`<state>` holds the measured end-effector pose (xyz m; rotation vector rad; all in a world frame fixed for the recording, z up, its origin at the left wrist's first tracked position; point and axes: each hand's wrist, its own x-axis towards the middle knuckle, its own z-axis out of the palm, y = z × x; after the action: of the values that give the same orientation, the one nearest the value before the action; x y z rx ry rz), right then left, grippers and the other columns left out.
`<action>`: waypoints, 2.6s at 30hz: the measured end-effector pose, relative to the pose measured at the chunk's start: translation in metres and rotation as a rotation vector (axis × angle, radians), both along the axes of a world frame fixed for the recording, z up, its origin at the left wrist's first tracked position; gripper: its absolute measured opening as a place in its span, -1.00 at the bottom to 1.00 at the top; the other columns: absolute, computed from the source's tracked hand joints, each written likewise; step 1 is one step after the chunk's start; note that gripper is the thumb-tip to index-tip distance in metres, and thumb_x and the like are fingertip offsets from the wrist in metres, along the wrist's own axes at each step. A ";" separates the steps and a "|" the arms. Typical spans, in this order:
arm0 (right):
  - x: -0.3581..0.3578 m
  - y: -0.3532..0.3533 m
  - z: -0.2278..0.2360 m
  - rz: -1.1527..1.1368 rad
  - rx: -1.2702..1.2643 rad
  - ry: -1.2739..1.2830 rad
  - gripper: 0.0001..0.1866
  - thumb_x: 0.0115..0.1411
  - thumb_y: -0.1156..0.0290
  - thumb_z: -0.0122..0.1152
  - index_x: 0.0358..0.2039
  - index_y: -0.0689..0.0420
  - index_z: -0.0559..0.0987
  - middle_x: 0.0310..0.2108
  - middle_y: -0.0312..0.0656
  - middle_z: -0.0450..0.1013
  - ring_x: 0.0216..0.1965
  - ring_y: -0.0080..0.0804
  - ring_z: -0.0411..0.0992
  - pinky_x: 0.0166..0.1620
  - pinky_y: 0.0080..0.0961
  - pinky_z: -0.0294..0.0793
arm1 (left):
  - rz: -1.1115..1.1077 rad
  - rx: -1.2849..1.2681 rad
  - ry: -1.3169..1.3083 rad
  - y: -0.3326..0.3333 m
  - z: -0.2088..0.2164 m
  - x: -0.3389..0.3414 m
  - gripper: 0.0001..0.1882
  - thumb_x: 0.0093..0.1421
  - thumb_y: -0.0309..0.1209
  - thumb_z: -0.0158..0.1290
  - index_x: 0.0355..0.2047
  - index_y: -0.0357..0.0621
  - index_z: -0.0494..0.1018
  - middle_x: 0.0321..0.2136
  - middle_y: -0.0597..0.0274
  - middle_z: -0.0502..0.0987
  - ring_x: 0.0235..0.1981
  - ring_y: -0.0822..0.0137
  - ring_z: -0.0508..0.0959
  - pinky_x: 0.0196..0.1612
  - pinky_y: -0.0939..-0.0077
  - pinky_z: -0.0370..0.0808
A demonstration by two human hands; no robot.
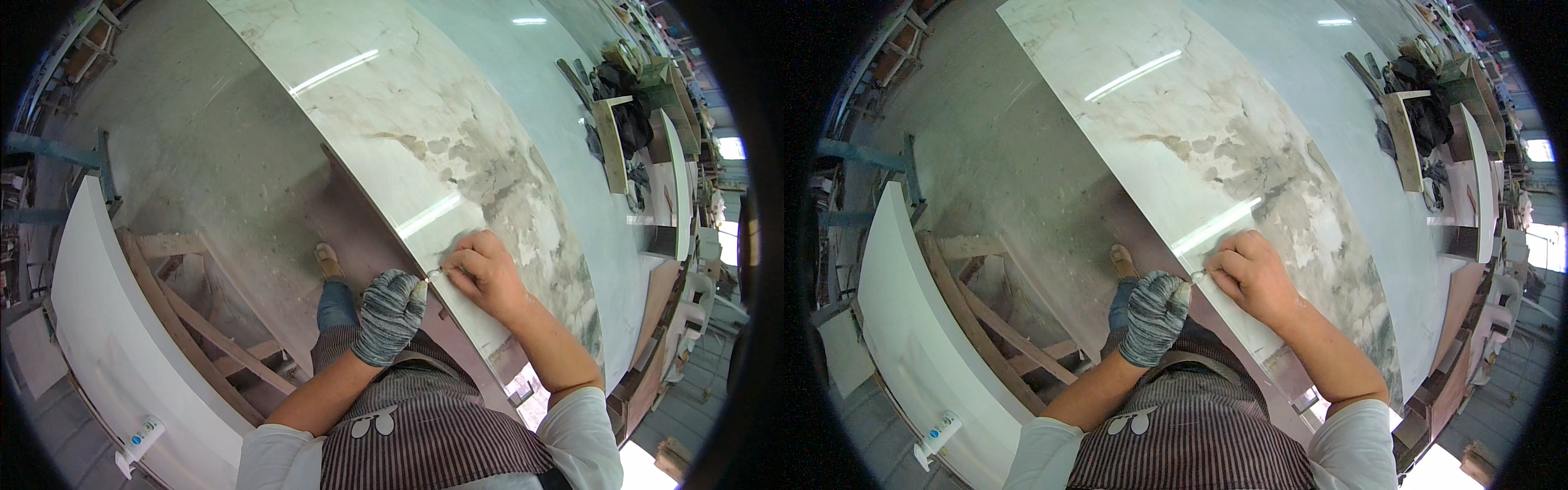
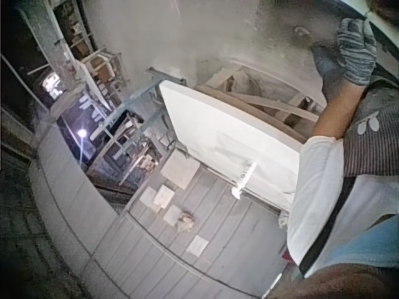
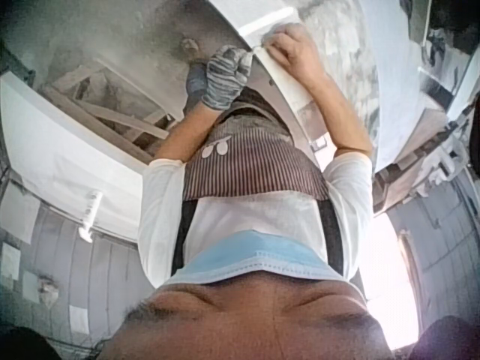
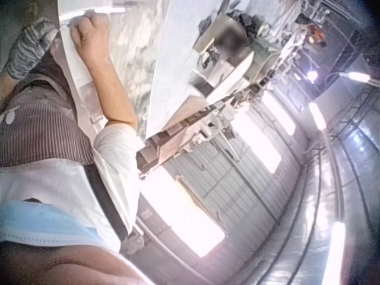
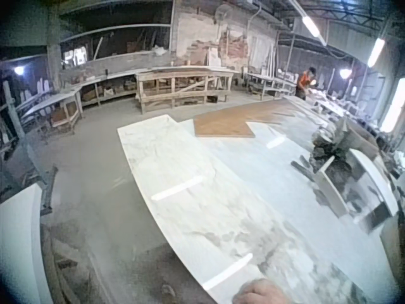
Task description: The person scrapes the edges and surface of a large marble slab using a small metal tool. They repeatedly scrape along the edges and then wipe the surface with a cloth. The person continues scraping different sections of the slab throughout the clip.
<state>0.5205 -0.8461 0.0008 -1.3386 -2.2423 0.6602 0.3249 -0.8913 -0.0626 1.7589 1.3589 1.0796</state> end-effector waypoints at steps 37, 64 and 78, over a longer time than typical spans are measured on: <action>0.068 -0.114 -0.006 0.015 0.035 0.035 -0.82 -0.03 0.54 0.37 -0.37 0.06 0.60 -0.29 -0.21 0.46 -0.22 -0.13 0.43 -0.16 -0.26 0.43 | 0.098 0.222 0.043 -0.113 0.000 0.071 -0.92 0.14 -0.49 0.19 -0.39 -0.21 0.50 -0.50 0.04 0.50 -0.43 -0.01 0.51 -0.28 0.15 0.47; 0.131 -0.221 0.005 0.056 0.035 -0.013 -0.83 0.00 0.53 0.36 -0.36 0.07 0.59 -0.30 -0.21 0.47 -0.22 -0.13 0.44 -0.15 -0.23 0.44 | -0.091 0.058 0.079 -0.221 0.000 0.128 -0.92 0.18 -0.44 0.15 -0.42 -0.15 0.49 -0.50 0.07 0.49 -0.41 0.02 0.52 -0.30 0.14 0.46; 0.153 -0.239 0.009 0.145 0.025 0.003 -0.84 0.02 0.52 0.35 -0.36 0.08 0.56 -0.30 -0.21 0.45 -0.22 -0.13 0.43 -0.14 -0.23 0.43 | -0.008 -0.001 0.051 -0.258 -0.002 0.155 -0.88 0.17 -0.45 0.14 -0.48 -0.18 0.46 -0.54 0.01 0.46 -0.49 -0.06 0.47 -0.38 0.07 0.42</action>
<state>0.6731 -1.0854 0.0098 -1.1706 -2.3536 0.6814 0.4795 -1.1491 -0.0647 1.8013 1.3815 1.0360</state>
